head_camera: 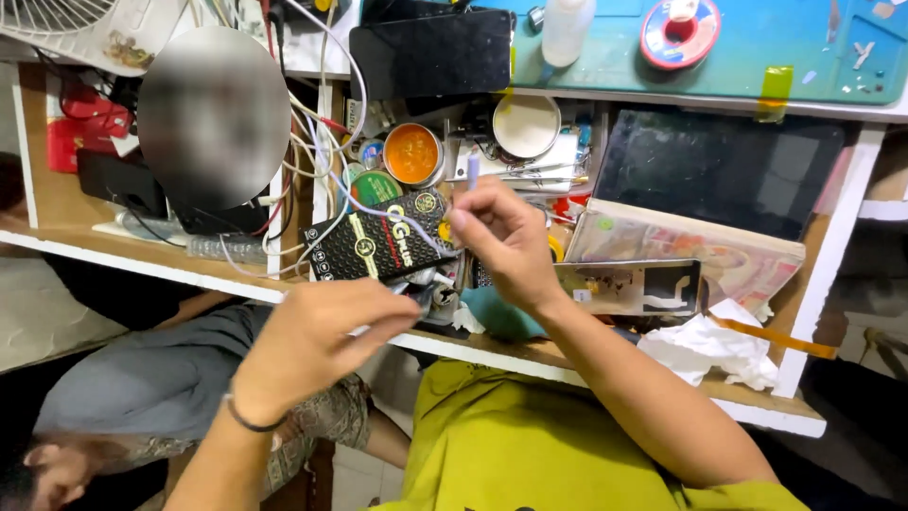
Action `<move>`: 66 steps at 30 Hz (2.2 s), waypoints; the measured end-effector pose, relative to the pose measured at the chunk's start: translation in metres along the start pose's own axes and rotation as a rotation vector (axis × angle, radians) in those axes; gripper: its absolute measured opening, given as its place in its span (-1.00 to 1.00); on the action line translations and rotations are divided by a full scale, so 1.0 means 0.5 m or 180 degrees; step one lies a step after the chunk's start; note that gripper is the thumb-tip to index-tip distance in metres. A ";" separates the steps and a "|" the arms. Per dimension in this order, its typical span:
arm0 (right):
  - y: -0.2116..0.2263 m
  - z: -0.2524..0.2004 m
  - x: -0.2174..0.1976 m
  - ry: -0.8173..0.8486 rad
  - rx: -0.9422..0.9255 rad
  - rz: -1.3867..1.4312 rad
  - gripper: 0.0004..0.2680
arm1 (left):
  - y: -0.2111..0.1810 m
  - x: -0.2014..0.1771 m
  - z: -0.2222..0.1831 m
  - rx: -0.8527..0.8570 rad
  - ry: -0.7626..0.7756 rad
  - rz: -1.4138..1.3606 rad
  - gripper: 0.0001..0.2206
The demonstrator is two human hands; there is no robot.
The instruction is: The person is preparing wires and electronic components for mobile phone repair on a workbench, using tweezers and a magnifying glass.
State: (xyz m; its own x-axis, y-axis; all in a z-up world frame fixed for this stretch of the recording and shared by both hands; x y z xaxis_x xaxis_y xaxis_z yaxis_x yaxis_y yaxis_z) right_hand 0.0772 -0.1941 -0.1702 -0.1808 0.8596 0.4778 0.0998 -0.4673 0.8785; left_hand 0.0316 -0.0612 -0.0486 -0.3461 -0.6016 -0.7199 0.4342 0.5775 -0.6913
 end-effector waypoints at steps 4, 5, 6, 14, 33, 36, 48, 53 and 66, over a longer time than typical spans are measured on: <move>0.013 0.007 -0.030 -0.0163 -0.0204 -0.0030 -0.95 | 0.043 0.224 -0.025 0.0393 0.1220 0.1424 -0.85; 0.006 0.010 -0.017 -0.0149 -0.0219 -0.0036 -0.95 | 0.076 0.250 -0.047 0.0396 0.1202 0.1436 -0.85; 0.000 0.004 -0.024 -0.0233 -0.0169 -0.0027 -0.96 | 0.097 0.282 -0.058 0.0668 0.1084 0.1853 -0.96; -0.005 0.003 -0.009 -0.0218 0.0092 -0.0328 -0.94 | -0.228 0.288 0.085 0.1840 0.0662 0.0351 -0.89; 0.010 -0.025 -0.011 -0.0314 -0.0027 -0.0731 -0.95 | -0.184 0.038 0.078 0.0970 -0.0004 -0.1419 -0.91; 0.041 -0.031 0.001 -0.0306 -0.0391 -0.0954 -0.97 | -0.027 -0.044 0.007 0.0209 -0.1028 -0.1672 -0.84; 0.068 -0.069 0.047 -0.0359 -0.1492 -0.2000 -0.95 | 0.119 -0.027 0.079 -0.0227 -0.1497 -0.1504 -0.69; -0.006 -0.075 0.025 -0.0461 -0.1552 -0.2481 -0.91 | 0.096 0.007 0.111 -0.0312 -0.0605 -0.0860 -0.85; 0.097 -0.079 0.087 -0.0465 -0.1640 -0.2627 -0.89 | 0.089 -0.010 0.125 -0.0411 0.0391 -0.0023 -0.54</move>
State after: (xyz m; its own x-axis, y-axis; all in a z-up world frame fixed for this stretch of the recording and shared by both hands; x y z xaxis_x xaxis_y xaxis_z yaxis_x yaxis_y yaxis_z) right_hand 0.0355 -0.1874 -0.1065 0.1243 0.9575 -0.2604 -0.4486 0.2883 0.8460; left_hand 0.1046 -0.0671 -0.0718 -0.4513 -0.5386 -0.7115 0.3235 0.6443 -0.6930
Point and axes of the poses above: each hand's wrist, its own z-axis towards the middle knuckle, its own x-axis out of the palm, y = z × x, the point moved 9 cm from there along z, towards the middle knuckle, and after that the axes turned 9 degrees about x, right-handed, at the moved point
